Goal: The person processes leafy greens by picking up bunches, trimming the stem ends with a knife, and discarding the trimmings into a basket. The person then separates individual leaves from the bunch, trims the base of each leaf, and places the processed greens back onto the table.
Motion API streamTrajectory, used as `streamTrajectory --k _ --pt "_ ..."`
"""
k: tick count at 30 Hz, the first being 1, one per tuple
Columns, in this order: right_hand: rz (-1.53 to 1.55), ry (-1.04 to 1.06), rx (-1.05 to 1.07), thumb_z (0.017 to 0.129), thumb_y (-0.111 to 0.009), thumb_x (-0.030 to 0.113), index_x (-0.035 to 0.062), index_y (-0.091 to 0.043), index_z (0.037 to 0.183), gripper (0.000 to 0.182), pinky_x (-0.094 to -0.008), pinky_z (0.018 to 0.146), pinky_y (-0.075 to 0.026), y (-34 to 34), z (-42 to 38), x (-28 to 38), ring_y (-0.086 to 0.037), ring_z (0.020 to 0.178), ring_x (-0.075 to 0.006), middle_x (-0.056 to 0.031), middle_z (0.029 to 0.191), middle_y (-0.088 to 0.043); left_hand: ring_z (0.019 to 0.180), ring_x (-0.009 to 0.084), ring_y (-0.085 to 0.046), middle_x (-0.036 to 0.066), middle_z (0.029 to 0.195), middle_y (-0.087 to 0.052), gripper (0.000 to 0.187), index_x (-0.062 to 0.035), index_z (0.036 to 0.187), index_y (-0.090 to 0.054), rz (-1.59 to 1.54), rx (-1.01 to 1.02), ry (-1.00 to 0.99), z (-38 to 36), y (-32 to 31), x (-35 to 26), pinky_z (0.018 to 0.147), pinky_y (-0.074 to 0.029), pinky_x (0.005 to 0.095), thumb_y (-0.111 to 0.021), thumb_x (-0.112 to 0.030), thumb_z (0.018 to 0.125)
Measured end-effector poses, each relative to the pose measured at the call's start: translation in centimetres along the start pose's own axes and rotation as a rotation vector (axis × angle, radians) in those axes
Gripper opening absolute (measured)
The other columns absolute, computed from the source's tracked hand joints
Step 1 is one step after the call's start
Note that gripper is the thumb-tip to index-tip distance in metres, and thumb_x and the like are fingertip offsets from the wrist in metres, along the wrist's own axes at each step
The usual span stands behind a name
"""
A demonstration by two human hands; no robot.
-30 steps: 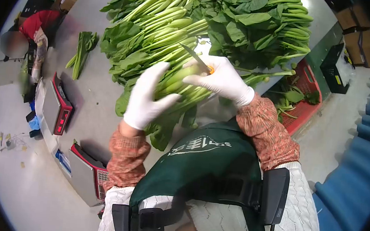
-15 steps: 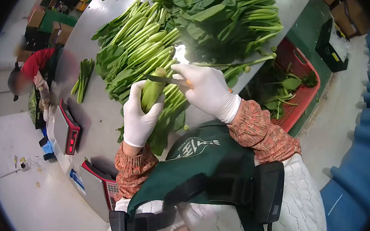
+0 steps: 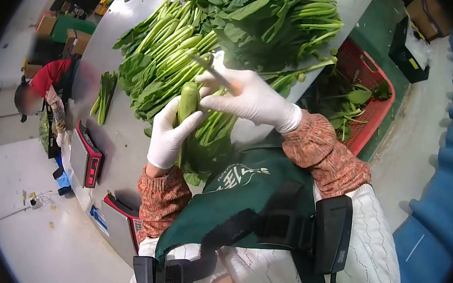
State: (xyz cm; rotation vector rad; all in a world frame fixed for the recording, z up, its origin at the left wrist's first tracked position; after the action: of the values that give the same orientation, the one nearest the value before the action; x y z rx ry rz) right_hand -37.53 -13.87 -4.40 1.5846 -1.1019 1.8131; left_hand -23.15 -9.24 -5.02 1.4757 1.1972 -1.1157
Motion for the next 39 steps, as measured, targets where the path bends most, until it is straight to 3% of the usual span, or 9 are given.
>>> streamTrajectory --k 3,5,7,11,15,31,32,35,39 --pt "-0.324 0.232 -0.017 0.093 -0.068 0.015 0.0043 -0.069 0.113 0.023 -0.0187 0.058 -0.042 -0.9 1.2 -0.7 -0.051 0.066 -0.0009 0.0013 0.081 -0.065 0.087 0.0166 -0.066 0.011 0.099 -0.066 0.03 0.0024 0.116 -0.055 -0.182 0.015 0.059 -0.3 0.8 -1.3 0.081 -0.054 0.0305 -0.067 -0.006 0.089" --pt "-0.027 0.074 -0.07 0.095 -0.064 0.013 0.0034 -0.071 0.107 0.017 -0.0171 0.055 -0.038 -0.1 1.5 -2.5 -0.049 0.061 -0.0004 0.0004 0.079 -0.066 0.072 0.017 -0.058 0.008 0.088 -0.06 0.027 -0.0014 0.112 -0.052 -0.145 -0.142 -0.125 0.1 5.8 -2.6 0.073 -0.051 0.0329 -0.061 -0.02 0.094" --pt "-0.126 -0.124 -0.2 0.097 -0.059 0.013 0.0037 -0.07 0.105 0.016 -0.0159 0.052 -0.034 1.5 0.3 -0.6 -0.046 0.057 0.0009 0.0021 0.079 -0.065 0.078 0.0195 -0.047 0.006 0.089 -0.047 0.048 0.001 0.12 -0.047 -0.889 -0.191 -0.241 0.3 10.6 -2.3 0.08 -0.045 0.0402 -0.062 -0.037 0.095" --pt "-0.184 0.005 -0.252 0.099 -0.057 0.014 0.0036 -0.069 0.108 0.019 -0.0165 0.049 -0.029 4.3 0.3 -1.2 -0.039 0.053 0.001 0.0044 0.079 -0.064 0.082 0.0223 -0.039 0.007 0.088 -0.037 0.042 0.0066 0.118 -0.046 -1.465 -0.298 -0.323 -1.1 17.2 0.4 0.084 -0.038 0.0416 -0.06 -0.024 0.093" --pt "-0.166 -0.007 -0.166 0.1 -0.056 0.013 0.0014 -0.068 0.113 0.021 -0.0183 0.065 -0.041 3.3 0.5 -2.4 -0.053 0.07 -0.0023 0.0018 0.081 -0.065 0.085 0.0247 -0.041 0.01 0.092 -0.041 0.037 0.0054 0.116 -0.048 -1.615 -0.371 -0.279 -1.8 17.5 3.8 0.084 -0.04 0.0422 -0.059 -0.022 0.093" --pt "-0.449 0.016 0.084 0.091 -0.071 0.017 -0.0002 -0.06 0.125 0.04 -0.0232 0.072 -0.047 -3.0 1.4 -3.8 -0.056 0.079 -0.0055 -0.003 0.102 -0.066 0.076 0.0203 -0.043 0.006 0.083 -0.042 0.033 -0.0004 0.108 -0.051 -1.763 -0.245 -0.331 -4.3 18.0 5.7 0.079 -0.043 0.0372 -0.067 -0.023 0.09" --pt "-0.506 0.109 0.113 0.09 -0.073 0.018 -0.0003 -0.062 0.123 0.039 -0.0237 0.07 -0.047 -3.7 1.5 -4.4 -0.055 0.078 -0.0053 -0.0024 0.099 -0.065 0.091 0.0245 -0.056 0.011 0.094 -0.056 0.043 0.0029 0.122 -0.051 -1.724 -0.023 -0.402 -3.9 17.7 5.7 0.092 -0.046 0.0412 -0.065 -0.019 0.089" --pt "-0.331 -0.01 -0.045 0.095 -0.066 0.017 0.0008 -0.069 0.107 0.02 -0.023 0.058 -0.044 -0.9 1.6 -3.7 -0.051 0.064 -0.0042 0.0017 0.079 -0.062 0.119 0.0341 -0.056 0.02 0.121 -0.06 0.058 0.0057 0.137 -0.043 -1.169 -0.403 -0.271 -4.4 16.0 3.5 0.11 -0.039 0.0482 -0.063 -0.014 0.086" --pt "0.037 -0.005 -0.19 0.1 -0.055 0.015 0.0027 -0.063 0.117 0.023 -0.0193 0.045 -0.033 2.3 0.7 -0.5 -0.038 0.045 -0.0029 0.0023 0.073 -0.06 0.132 0.0413 -0.046 0.026 0.139 -0.051 0.067 0.0065 0.144 -0.037 -0.961 -0.054 -0.159 -3.4 12.0 1.7 0.115 -0.032 0.0523 -0.06 -0.01 0.083"
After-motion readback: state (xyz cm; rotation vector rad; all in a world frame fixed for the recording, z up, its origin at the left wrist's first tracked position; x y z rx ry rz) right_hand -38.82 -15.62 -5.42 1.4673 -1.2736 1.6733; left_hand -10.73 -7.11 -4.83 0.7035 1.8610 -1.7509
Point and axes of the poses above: each hand's wrist, its own z-axis towards the middle knuckle, its own y-axis out of the back of the hand, x = y × z, the point moved 9 cm from there along z, towards the middle knuckle
